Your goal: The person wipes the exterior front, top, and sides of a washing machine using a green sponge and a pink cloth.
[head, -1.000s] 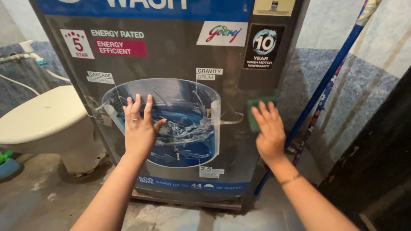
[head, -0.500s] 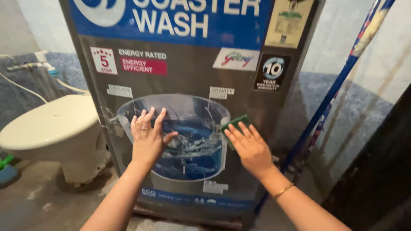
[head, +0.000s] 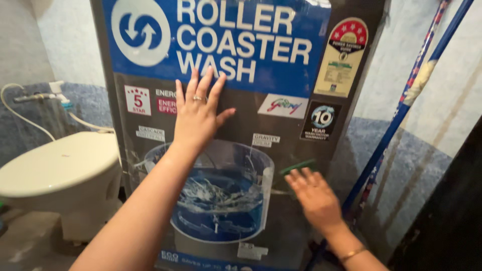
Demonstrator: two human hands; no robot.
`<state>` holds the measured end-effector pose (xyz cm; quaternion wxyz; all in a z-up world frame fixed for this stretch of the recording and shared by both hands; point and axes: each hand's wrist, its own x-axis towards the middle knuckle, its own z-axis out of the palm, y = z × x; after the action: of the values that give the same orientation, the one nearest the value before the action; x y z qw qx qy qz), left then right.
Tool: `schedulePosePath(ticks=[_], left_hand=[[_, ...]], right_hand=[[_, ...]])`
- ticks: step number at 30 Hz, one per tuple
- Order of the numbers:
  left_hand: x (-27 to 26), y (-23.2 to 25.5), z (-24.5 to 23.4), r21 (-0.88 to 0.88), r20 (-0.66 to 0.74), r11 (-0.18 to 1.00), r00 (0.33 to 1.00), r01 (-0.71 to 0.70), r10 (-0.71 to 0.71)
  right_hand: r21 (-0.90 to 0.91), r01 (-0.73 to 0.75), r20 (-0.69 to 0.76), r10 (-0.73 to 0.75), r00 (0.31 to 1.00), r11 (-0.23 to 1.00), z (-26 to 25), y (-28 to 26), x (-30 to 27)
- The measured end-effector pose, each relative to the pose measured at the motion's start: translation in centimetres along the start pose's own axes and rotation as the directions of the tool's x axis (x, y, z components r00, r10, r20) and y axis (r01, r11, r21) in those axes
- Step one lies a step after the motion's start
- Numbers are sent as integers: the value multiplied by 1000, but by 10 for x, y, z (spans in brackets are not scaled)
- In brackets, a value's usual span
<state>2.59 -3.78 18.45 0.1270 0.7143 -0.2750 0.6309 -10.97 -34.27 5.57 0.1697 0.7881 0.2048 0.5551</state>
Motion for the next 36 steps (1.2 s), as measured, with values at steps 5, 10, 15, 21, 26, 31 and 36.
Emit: schedulePosePath(ticks=[5, 10, 15, 21, 26, 31, 36], left_hand=[[0, 0, 3, 0, 43, 999, 999, 34, -34], [0, 2, 3, 19, 44, 999, 998, 45, -46], [-1, 2, 6, 21, 45, 998, 997, 55, -55], [-3, 2, 8, 26, 54, 997, 996, 72, -74], [-6, 3, 10, 29, 33, 997, 997, 72, -73], [-6, 3, 10, 27, 42, 996, 996, 81, -82], [-6, 2, 11, 46, 50, 996, 995, 79, -81]], right_hand=[[50, -330, -200, 333, 921, 943, -9, 76, 61], [291, -273, -276, 354, 894, 917, -32, 103, 157], [143, -10, -137, 30, 990, 990, -26, 50, 159], [82, 279, -74, -273, 959, 957, -21, 38, 107], [-22, -48, -119, 45, 992, 999, -26, 68, 113], [167, 195, -71, -185, 980, 966, 0, 36, 77], [577, 585, 108, -763, 637, 570, 27, -21, -6]])
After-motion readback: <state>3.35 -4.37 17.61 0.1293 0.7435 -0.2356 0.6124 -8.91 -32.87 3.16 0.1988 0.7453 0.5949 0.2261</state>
